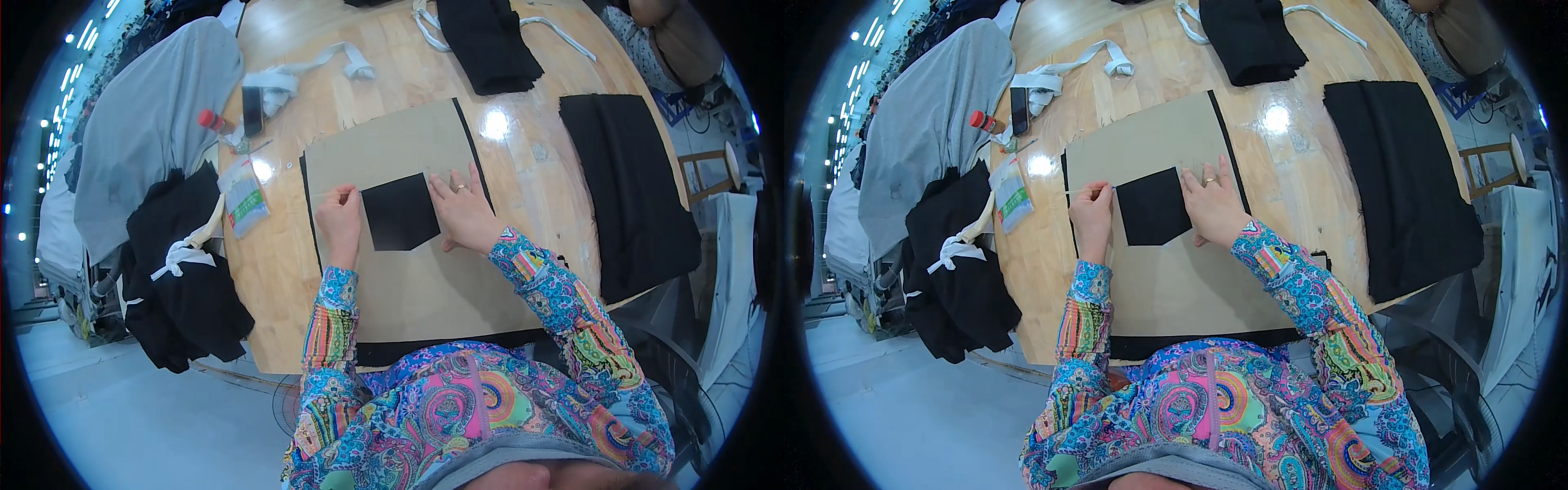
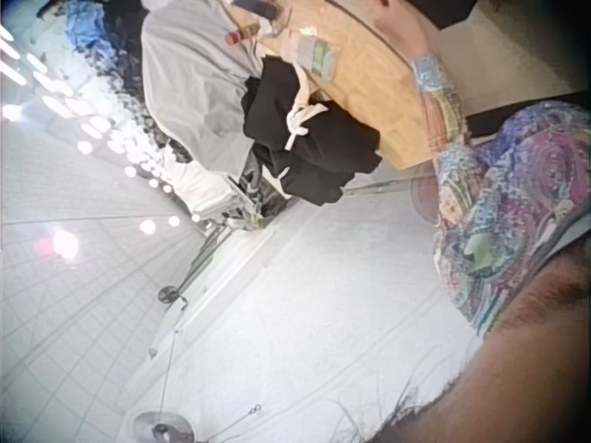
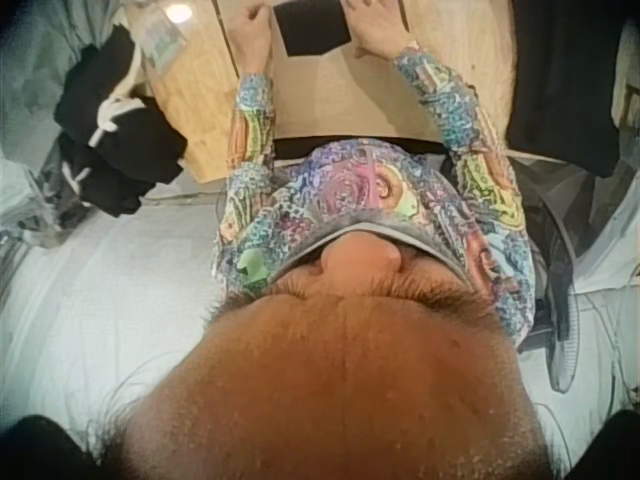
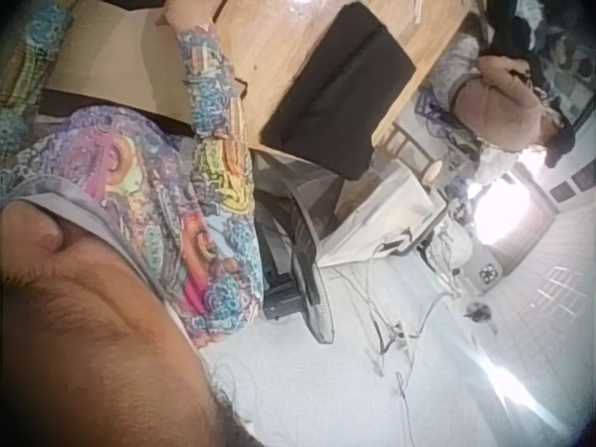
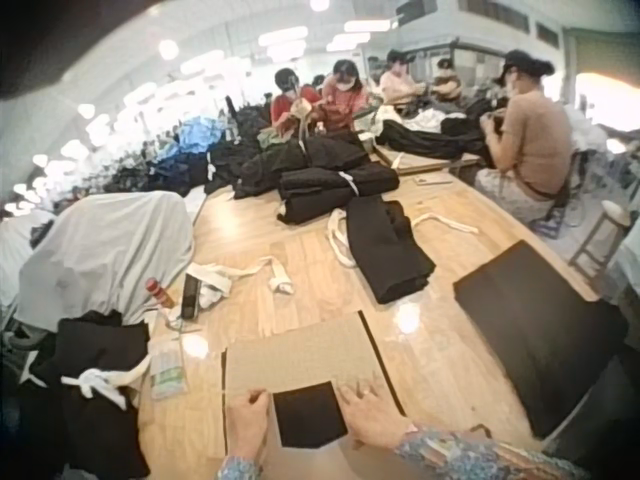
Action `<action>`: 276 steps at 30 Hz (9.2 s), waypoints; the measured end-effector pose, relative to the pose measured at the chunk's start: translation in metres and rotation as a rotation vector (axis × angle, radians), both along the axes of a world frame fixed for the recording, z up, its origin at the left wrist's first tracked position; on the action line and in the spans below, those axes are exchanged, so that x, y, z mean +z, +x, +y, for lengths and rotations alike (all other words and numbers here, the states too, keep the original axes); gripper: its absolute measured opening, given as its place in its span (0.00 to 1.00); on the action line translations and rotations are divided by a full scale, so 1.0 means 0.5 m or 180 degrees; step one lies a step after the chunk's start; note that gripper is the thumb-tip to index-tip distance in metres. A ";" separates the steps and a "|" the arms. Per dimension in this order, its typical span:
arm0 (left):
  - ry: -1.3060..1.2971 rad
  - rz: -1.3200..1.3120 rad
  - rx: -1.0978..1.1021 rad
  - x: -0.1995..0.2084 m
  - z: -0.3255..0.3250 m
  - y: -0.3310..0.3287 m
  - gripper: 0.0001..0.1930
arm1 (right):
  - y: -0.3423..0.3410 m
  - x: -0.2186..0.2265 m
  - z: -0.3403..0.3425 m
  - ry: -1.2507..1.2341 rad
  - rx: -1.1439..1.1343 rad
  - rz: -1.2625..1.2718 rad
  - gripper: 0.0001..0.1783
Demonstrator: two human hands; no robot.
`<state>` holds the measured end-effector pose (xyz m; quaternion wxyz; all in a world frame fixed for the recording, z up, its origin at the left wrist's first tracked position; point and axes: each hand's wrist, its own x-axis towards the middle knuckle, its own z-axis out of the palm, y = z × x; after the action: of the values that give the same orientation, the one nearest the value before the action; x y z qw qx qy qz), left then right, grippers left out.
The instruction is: The person uses a cardboard template and a blue marking tool to trace shapes onto a stack of black fabric. They repeatedly align the template, trace the outline, and move the template to a new position on the fabric stack.
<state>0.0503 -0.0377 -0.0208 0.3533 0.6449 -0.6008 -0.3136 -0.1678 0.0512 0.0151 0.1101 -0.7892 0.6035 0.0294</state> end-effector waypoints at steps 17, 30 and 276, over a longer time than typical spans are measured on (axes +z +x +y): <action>-0.0100 -0.0155 0.0014 -0.007 0.001 0.006 0.10 | 0.001 0.000 -0.001 0.0071 -0.0015 -0.0073 0.62; 0.0167 -0.0531 -0.0305 0.039 0.129 0.032 0.09 | 0.004 -0.006 0.000 0.0019 -0.0050 -0.0087 0.62; -0.0500 -0.0861 0.0073 0.007 0.242 0.166 0.11 | -0.120 -0.071 0.262 -0.0228 -0.1426 -0.1741 0.29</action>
<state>0.1333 0.0831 -0.0174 0.3221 0.6584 -0.6582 -0.1718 -0.2279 0.1820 -0.0207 0.2436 -0.6193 0.7104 -0.2291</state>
